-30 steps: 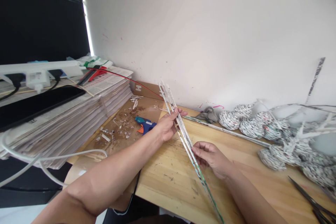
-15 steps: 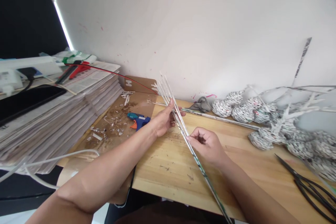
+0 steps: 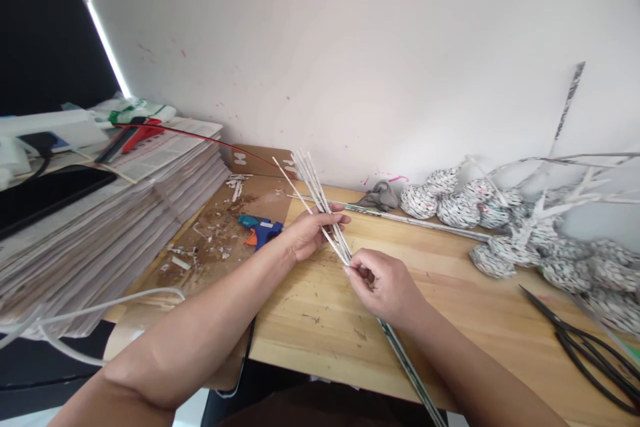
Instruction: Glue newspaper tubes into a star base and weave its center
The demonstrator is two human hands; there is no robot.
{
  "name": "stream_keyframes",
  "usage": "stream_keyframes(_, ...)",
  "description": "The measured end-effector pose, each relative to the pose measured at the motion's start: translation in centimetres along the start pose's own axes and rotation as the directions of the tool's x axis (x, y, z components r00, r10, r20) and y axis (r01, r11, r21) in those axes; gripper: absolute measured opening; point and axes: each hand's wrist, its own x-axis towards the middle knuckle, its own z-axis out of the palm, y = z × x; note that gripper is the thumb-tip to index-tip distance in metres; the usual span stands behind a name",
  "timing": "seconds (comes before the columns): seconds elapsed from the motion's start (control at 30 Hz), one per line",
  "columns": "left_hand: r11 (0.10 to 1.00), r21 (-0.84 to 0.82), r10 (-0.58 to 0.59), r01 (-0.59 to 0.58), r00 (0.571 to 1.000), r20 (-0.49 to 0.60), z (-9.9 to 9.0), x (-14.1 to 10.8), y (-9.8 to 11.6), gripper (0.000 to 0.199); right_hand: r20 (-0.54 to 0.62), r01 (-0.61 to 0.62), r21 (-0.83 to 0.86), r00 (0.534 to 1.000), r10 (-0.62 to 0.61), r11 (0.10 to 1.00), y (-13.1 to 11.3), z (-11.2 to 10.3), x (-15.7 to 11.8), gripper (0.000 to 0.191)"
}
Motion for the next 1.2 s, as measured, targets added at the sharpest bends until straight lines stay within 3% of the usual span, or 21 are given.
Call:
stream_keyframes(0.2,1.0,-0.015,-0.003,0.004,0.998,0.063,0.0,-0.1,0.0,0.023,-0.092,0.125,-0.224,0.985,-0.149,0.967,-0.3,0.0,-0.2,0.017)
stream_keyframes(0.4,0.998,-0.051,-0.02,0.025,0.995,0.093,0.2,-0.1,0.1,0.018,-0.165,0.034,-0.114,0.985,-0.052,0.993,-0.1,0.5,-0.4,0.014)
stream_keyframes(0.57,0.997,-0.014,-0.08,0.08,0.996,0.03,0.1,0.0,0.2,0.009,-0.043,-0.13,0.221,0.989,0.143,0.967,0.5,-0.4,0.0,0.024)
stream_keyframes(0.7,0.997,0.0,-0.077,0.077,0.996,0.048,0.1,-0.1,0.4,0.008,0.005,-0.219,0.492,0.969,0.248,0.843,1.8,-1.0,0.8,0.021)
stream_keyframes(0.8,0.998,-0.017,-0.051,0.052,0.998,0.043,0.1,-0.2,0.8,0.011,0.164,-0.294,0.669,0.954,0.251,0.682,2.2,-1.1,1.2,0.025)
stream_keyframes(0.9,1.0,-0.015,-0.013,0.013,1.0,0.009,0.1,-0.3,1.2,0.012,0.378,-0.431,0.733,0.901,0.211,0.526,2.0,-1.0,1.2,0.037)
stream_keyframes(0.97,1.0,-0.02,0.015,-0.015,1.0,-0.013,0.0,-0.3,1.4,0.011,0.441,-0.487,0.738,0.872,0.212,0.467,1.8,-0.9,1.1,0.04)
stream_keyframes(1.1,1.0,-0.018,0.018,-0.018,1.0,0.016,-0.2,-0.2,1.4,0.011,0.431,-0.501,0.752,0.865,0.256,0.428,1.7,-0.6,1.1,0.037)
stream_keyframes(1.2,1.0,-0.002,0.011,-0.011,1.0,0.004,-0.5,0.0,1.3,0.012,0.369,-0.466,0.737,0.885,0.286,0.49,1.8,-0.3,0.9,0.039)
